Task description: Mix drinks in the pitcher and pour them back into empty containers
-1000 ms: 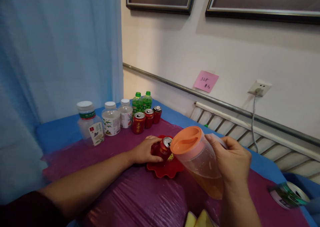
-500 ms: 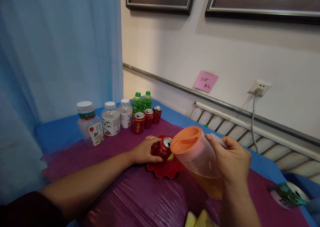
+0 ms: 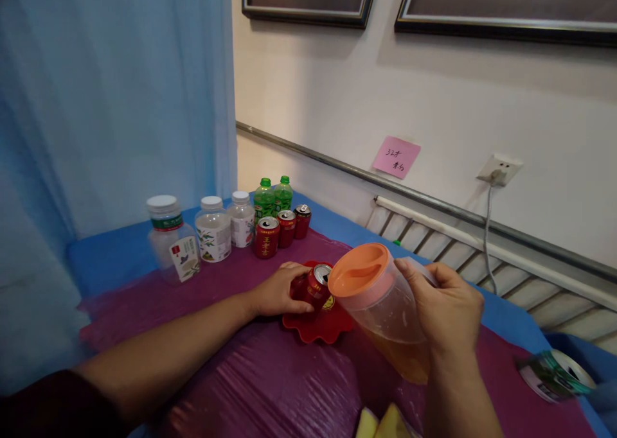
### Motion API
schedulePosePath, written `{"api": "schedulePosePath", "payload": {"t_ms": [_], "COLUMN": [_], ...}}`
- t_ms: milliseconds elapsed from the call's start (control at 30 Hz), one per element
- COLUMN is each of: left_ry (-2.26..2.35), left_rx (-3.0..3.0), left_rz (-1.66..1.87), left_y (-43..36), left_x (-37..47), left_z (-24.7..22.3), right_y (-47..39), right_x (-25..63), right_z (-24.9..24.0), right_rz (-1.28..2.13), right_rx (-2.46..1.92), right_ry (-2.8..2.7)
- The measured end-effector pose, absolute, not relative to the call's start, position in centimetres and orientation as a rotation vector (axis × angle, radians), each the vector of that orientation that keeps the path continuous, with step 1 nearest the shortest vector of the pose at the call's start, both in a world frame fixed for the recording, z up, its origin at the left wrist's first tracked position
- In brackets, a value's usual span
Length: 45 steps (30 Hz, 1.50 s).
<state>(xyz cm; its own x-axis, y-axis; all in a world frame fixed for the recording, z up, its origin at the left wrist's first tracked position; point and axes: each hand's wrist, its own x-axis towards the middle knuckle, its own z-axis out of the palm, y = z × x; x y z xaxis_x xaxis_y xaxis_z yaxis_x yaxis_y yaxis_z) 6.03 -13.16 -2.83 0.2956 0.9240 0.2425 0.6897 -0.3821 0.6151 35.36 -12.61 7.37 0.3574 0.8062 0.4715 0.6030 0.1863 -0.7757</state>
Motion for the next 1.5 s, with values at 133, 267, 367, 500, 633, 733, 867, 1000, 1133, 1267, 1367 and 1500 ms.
{"api": "schedulePosePath", "payload": {"t_ms": [133, 267, 367, 500, 633, 733, 867, 1000, 1133, 1267, 1367, 1500], "left_ry": [1.448, 1.435, 1.424, 1.429, 1.439, 1.442, 1.439, 1.445, 1.453, 1.462, 1.468, 1.458], "left_rx": [2.174, 2.177, 2.177, 2.181, 2.19, 2.182, 2.182, 2.186, 2.189, 2.179, 2.17, 2.174], "left_rz": [0.812, 0.821, 0.829, 0.837, 0.824, 0.813, 0.81, 0.825, 0.816, 0.812, 0.803, 0.808], "left_y": [-13.18, -13.11, -13.11, -13.13, -13.12, -13.1, -13.12, -13.09, -13.04, -13.07, -13.11, -13.1], "left_x": [6.04, 6.03, 6.01, 6.03, 6.05, 6.06, 6.04, 5.94, 5.88, 5.91, 5.93, 5.89], "left_z": [-2.82, -2.95, -3.0, -3.0, -3.01, -2.98, -2.95, -3.15, -3.35, -3.34, -3.27, -3.3], "right_y": [-12.55, -12.5, -12.58, -12.63, -12.47, -12.41, -12.52, -12.58, -12.53, -12.47, -12.44, -12.49], "right_x": [35.42, 35.52, 35.47, 35.41, 35.54, 35.57, 35.4, 35.33, 35.38, 35.41, 35.4, 35.34], "right_z": [7.3, 7.29, 7.34, 7.25, 7.07, 7.08, 7.24, 7.29, 7.23, 7.19, 7.19, 7.24], "right_rz": [0.221, 0.202, 0.204, 0.206, 0.185, 0.185, 0.21, 0.212, 0.208, 0.216, 0.222, 0.239], "right_rx": [-1.514, -1.506, -1.498, -1.481, -1.47, -1.491, -1.51, -1.513, -1.506, -1.517, -1.523, -1.535], "right_ry": [-1.341, -1.359, -1.359, -1.356, -1.374, -1.372, -1.359, -1.361, -1.367, -1.363, -1.355, -1.334]}}
